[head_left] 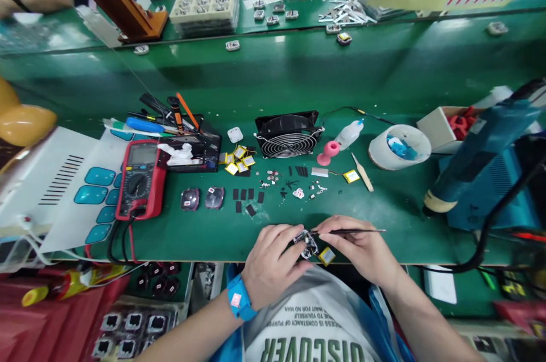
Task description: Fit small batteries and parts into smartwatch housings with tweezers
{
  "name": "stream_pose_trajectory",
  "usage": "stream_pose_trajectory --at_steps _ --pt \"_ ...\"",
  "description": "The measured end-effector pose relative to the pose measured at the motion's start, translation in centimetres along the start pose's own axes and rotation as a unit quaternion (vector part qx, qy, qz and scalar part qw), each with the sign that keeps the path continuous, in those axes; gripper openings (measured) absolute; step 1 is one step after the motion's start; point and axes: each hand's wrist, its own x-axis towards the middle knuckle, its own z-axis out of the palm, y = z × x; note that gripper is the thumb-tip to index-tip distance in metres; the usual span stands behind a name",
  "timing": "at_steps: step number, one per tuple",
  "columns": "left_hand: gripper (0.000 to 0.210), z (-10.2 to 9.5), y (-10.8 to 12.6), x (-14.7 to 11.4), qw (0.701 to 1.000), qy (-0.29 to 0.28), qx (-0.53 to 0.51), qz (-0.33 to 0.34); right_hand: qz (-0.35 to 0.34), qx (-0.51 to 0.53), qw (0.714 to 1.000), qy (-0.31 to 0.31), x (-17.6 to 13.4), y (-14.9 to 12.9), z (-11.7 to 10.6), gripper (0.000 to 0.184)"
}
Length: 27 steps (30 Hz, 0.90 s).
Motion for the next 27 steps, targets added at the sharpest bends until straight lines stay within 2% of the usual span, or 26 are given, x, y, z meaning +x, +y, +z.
stream_pose_trajectory --at_steps 6,11,16,23,27 --pt "0.027 0.1 0.1 0.0 1.0 0.016 -0.012 0.007 -0.062 -0.045 0.996 -0.055 0.2 -0.8 -0.2 0.031" --pt "0.026 0.1 0.2 0.0 1.0 0.016 -0.009 -0.006 -0.06 -0.056 0.994 -0.067 -0.3 -0.7 -0.2 0.032" --pt "0.031 0.1 0.1 0.3 1.0 0.024 0.007 0.018 -0.07 -0.061 0.994 -0.059 -0.8 -0.4 0.1 0.031" --pt "0.033 0.1 0.1 0.1 1.0 0.013 0.012 0.014 -0.071 -0.05 0.995 -0.051 -0.6 -0.6 -0.3 0.024" --pt "0.034 0.2 0.0 -0.1 1.0 -0.002 0.014 0.01 -0.107 -0.055 0.992 -0.039 -0.5 -0.2 -0.4 0.02"
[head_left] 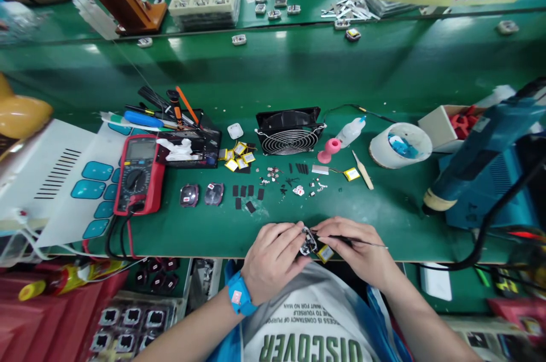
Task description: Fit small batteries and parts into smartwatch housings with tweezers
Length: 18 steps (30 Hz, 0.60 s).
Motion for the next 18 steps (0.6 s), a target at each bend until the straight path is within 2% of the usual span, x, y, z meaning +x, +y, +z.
stream_pose_trajectory --at_steps 6,11,18 --pt "0.033 0.5 0.1 0.3 0.997 0.07 0.032 0.012 -0.1 -0.035 0.994 -0.015 -0.3 1.0 0.7 0.022" --pt "0.036 0.5 0.2 0.5 0.997 0.062 0.048 0.02 -0.131 -0.093 0.986 -0.029 -0.9 1.3 0.6 0.023" --pt "0.039 0.5 0.0 0.5 0.995 0.067 0.065 0.037 -0.132 -0.105 0.985 -0.034 -0.9 1.4 0.2 0.025"
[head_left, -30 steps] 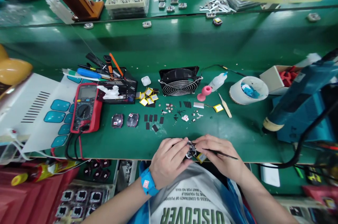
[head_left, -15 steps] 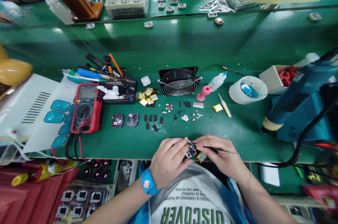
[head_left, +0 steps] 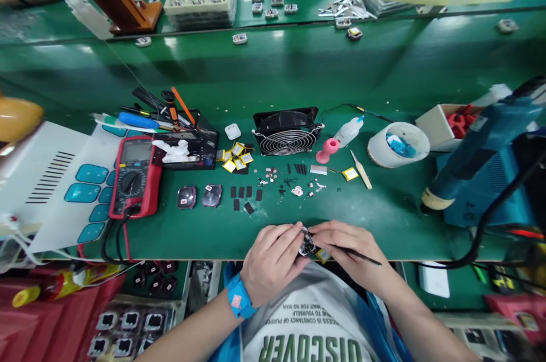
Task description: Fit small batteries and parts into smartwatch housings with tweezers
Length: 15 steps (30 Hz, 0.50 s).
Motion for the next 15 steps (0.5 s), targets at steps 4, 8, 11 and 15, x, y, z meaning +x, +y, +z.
stream_pose_trajectory --at_steps 4,8,11,15 --pt "0.034 0.1 0.0 -0.1 1.0 0.004 0.001 0.002 -0.012 -0.013 1.0 -0.008 -0.5 0.2 0.2 0.027" --pt "0.038 0.2 0.0 -0.1 1.0 0.02 0.008 0.006 -0.016 -0.038 0.999 -0.012 -1.5 0.3 0.8 0.029" --pt "0.036 0.0 -0.2 0.0 1.0 0.01 0.01 0.014 -0.025 -0.05 0.998 -0.013 -1.8 0.3 1.1 0.029" --pt "0.035 0.0 -0.4 -0.4 1.0 0.004 0.016 0.025 -0.046 -0.049 0.998 -0.009 -1.3 0.3 0.8 0.029"
